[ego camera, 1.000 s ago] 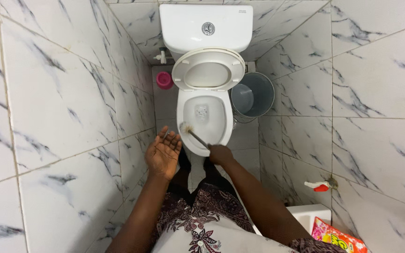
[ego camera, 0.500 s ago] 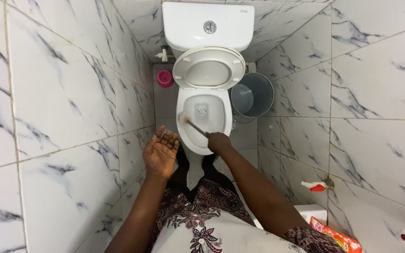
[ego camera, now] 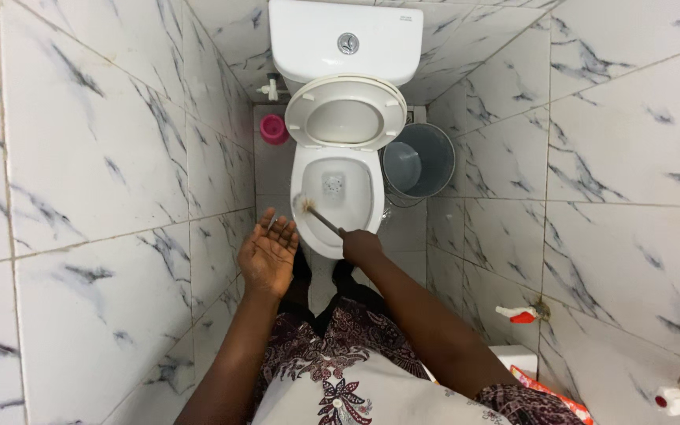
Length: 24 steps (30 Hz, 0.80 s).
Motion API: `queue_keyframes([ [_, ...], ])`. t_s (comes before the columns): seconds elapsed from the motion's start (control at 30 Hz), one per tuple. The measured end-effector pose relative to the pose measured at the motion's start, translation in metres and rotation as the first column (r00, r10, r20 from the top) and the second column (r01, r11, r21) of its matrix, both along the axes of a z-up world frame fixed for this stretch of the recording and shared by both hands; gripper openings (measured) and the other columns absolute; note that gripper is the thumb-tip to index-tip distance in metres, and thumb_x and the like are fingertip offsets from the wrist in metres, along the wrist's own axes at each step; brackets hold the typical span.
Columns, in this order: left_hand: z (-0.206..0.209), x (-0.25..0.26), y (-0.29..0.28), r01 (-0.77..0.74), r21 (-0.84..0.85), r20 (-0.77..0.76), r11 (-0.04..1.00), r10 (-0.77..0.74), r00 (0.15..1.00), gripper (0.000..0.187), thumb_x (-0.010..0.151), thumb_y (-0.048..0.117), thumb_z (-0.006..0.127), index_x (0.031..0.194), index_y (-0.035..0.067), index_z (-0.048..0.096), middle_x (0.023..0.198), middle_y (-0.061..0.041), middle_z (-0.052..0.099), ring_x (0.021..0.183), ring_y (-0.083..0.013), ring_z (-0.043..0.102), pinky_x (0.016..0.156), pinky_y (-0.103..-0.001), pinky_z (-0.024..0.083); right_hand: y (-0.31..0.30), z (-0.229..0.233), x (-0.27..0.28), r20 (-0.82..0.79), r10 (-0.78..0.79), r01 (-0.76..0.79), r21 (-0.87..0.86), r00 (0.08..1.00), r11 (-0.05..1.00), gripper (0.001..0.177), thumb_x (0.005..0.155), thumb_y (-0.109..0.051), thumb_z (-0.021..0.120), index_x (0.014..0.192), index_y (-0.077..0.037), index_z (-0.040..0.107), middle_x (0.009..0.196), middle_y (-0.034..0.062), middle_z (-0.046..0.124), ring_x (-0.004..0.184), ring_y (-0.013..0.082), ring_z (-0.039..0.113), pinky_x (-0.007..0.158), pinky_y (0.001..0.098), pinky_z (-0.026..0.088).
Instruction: The person scrubs the interior of a toilet bowl using a brush, moving it around the rim and the water, and lifts the seat to reach different surfaces.
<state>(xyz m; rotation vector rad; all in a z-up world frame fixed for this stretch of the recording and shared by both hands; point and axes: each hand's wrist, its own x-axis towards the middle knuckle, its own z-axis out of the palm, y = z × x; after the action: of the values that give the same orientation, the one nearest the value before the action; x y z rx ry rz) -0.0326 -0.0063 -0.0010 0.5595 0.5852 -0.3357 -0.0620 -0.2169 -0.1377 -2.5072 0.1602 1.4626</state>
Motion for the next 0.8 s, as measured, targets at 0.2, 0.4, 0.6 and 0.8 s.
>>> queue_keyframes([
  [0.2,0.002,-0.005,0.0,-0.035,0.005,0.024,0.999,0.035,0.999,0.042,0.099,0.034,0.058,0.13,0.006,0.062,0.111,-0.009,0.069,0.109,-0.0239,0.065,0.099,-0.039,0.051,-0.018,0.004,0.0,0.021,0.234,-0.235,0.082,0.972,0.969,0.068,0.098,-0.015,0.06,0.161,-0.025,0.036,0.106,0.0125,0.071,0.091,0.0252,0.07,0.07,0.0427,0.061],
  [0.4,0.001,-0.013,-0.004,-0.064,-0.008,0.025,0.998,0.064,0.998,0.041,0.099,0.034,0.056,0.13,0.007,0.062,0.112,-0.008,0.068,0.11,-0.0239,0.065,0.099,-0.039,0.05,-0.018,0.0,-0.006,0.036,0.149,-0.15,0.039,0.988,0.988,0.065,0.104,-0.015,0.05,0.165,-0.026,0.03,0.11,0.0133,0.074,0.094,0.027,0.074,0.073,0.0418,0.061],
  [0.6,0.002,-0.014,-0.011,-0.08,0.007,0.032,0.997,0.08,0.996,0.041,0.099,0.032,0.056,0.13,0.006,0.062,0.11,-0.009,0.069,0.108,-0.0255,0.065,0.099,-0.04,0.051,-0.035,-0.004,-0.022,-0.02,0.216,-0.216,0.007,0.976,0.976,0.055,0.102,-0.015,0.053,0.155,-0.03,0.049,0.123,0.0066,0.073,0.108,0.0245,0.071,0.083,0.0415,0.059],
  [0.8,0.009,-0.017,-0.015,-0.071,0.041,0.008,0.997,0.071,0.997,0.043,0.096,0.032,0.058,0.13,0.007,0.063,0.109,-0.008,0.069,0.108,-0.0244,0.065,0.099,-0.039,0.05,-0.043,-0.014,-0.026,-0.136,0.057,-0.06,-0.022,0.989,0.998,0.064,0.098,-0.008,0.053,0.157,-0.031,0.045,0.133,0.0052,0.069,0.113,0.0231,0.072,0.09,0.0407,0.061],
])
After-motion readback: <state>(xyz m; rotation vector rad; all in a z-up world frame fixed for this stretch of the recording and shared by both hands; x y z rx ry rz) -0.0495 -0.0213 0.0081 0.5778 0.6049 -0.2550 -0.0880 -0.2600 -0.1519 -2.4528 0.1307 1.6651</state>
